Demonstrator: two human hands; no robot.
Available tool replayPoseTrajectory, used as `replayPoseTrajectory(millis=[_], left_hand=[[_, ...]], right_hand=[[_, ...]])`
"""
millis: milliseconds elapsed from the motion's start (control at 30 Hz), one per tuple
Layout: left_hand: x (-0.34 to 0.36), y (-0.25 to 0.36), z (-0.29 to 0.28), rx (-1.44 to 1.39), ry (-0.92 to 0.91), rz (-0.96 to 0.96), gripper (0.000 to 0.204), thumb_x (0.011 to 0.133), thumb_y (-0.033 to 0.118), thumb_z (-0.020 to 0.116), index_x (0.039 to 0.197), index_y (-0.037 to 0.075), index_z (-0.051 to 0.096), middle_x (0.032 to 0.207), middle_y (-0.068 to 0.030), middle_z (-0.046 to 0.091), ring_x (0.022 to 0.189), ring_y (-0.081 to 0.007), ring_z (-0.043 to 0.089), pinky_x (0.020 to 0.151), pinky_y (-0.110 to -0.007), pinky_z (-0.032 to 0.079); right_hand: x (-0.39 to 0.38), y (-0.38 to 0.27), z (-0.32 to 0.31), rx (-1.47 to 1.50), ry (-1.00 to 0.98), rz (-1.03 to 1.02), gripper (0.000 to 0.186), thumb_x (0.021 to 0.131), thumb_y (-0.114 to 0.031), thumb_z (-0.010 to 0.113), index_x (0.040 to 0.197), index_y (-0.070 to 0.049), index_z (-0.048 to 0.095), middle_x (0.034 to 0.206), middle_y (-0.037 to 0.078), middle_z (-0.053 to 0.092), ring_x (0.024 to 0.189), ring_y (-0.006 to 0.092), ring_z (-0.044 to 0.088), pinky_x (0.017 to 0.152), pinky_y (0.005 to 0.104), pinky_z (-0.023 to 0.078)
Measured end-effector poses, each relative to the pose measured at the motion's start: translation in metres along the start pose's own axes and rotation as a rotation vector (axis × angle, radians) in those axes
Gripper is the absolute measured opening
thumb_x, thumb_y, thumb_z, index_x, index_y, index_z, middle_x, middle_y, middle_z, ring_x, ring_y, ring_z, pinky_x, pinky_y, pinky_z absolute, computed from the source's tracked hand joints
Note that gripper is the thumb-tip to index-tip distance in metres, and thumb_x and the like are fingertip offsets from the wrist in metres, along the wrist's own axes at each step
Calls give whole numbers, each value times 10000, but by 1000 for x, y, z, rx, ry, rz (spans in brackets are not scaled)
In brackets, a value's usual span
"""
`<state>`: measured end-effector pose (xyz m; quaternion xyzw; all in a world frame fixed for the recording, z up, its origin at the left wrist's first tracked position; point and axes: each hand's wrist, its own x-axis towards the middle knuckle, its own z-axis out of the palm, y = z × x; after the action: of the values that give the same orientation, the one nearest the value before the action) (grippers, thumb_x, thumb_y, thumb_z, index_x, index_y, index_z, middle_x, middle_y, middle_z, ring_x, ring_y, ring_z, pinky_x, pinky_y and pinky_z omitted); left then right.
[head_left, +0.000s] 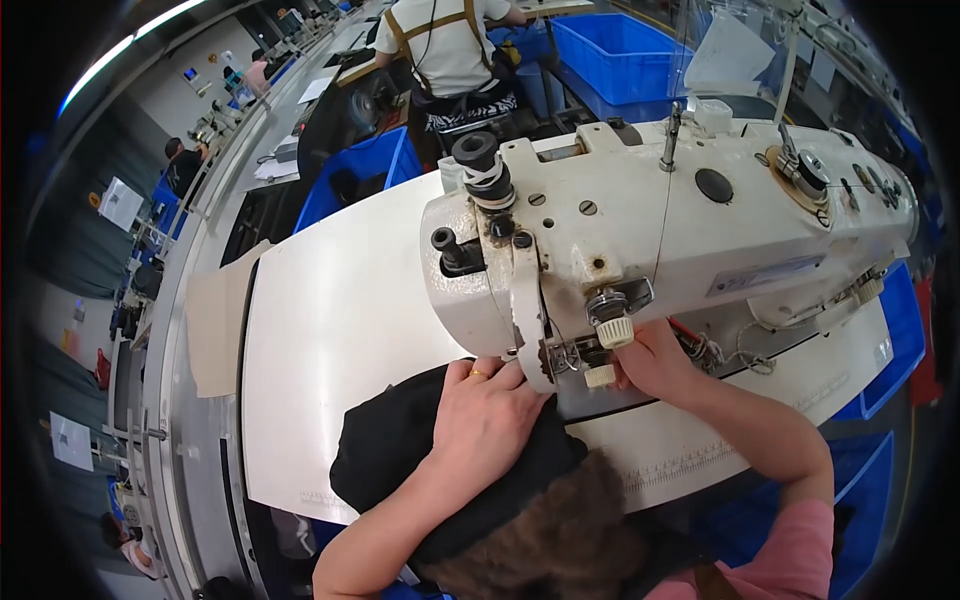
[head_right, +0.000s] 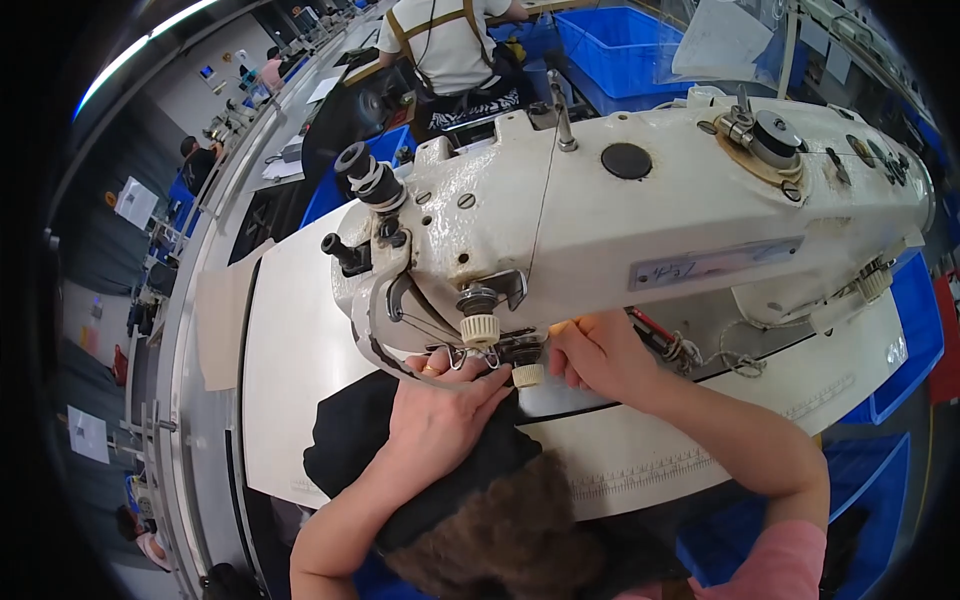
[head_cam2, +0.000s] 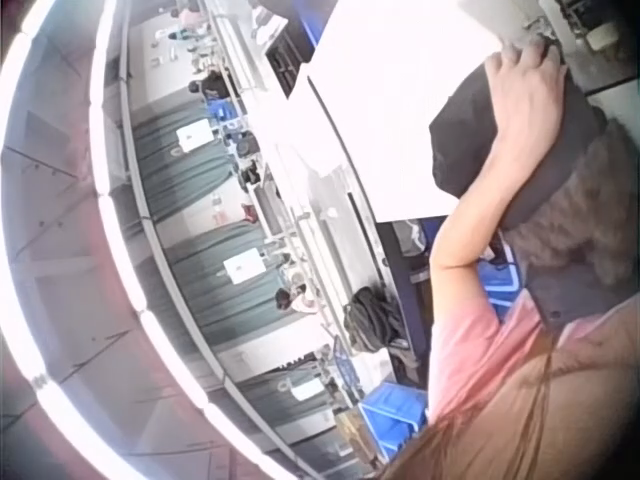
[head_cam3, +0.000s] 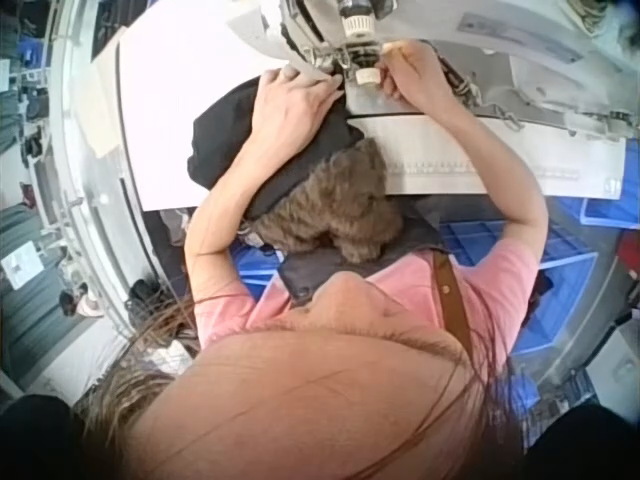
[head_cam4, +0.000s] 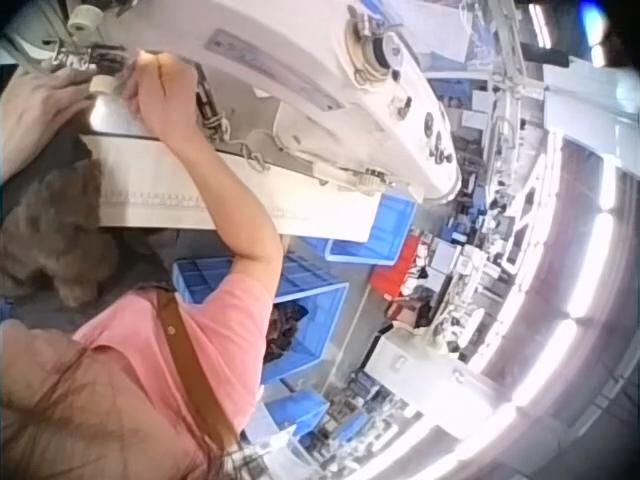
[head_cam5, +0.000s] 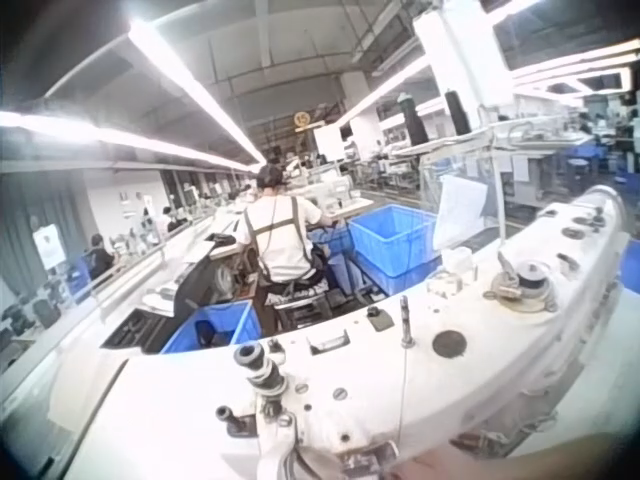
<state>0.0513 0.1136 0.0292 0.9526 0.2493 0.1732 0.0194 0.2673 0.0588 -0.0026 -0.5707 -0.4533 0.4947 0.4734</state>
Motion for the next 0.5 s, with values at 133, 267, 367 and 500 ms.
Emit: replayPoseTrajectory(millis=[133, 267, 367, 500], left_hand=[[2, 2, -3, 17, -26, 9, 211, 827, 228, 692, 1010, 128, 722, 848, 0, 627, 726, -227, 555, 723, -365, 408], [4, 0, -5, -18, -6, 17, 214, 822, 224, 699, 1011, 128, 722, 850, 2, 628, 726, -230, 555, 721, -366, 407], [4, 2, -5, -29, -22, 2, 217, 820, 223, 704, 1015, 128, 723, 850, 4, 629, 738, -228, 559, 728, -365, 406], [3, 1, -5, -46, -14, 1, 216, 824, 227, 701, 1017, 133, 725, 855, 11, 635, 756, -224, 563, 746, -358, 404]], right_hand=[[-1, -10, 3, 49, 15, 6, 386, 939, -162, 470, 622, 12, 604, 567, 37, 582, 468, 82, 543, 422, 228, 422], [-4, -22, 12, 12, 6, 90, 328, 932, -168, 499, 704, 37, 615, 606, 56, 609, 483, 101, 579, 429, 244, 459], [-5, -22, 10, -49, -13, 135, 305, 932, -175, 508, 753, 45, 618, 637, 71, 627, 500, 115, 606, 435, 251, 481], [-6, -30, 8, -155, -42, 205, 307, 941, -190, 505, 793, 49, 630, 626, 86, 626, 512, 135, 630, 439, 264, 489]])
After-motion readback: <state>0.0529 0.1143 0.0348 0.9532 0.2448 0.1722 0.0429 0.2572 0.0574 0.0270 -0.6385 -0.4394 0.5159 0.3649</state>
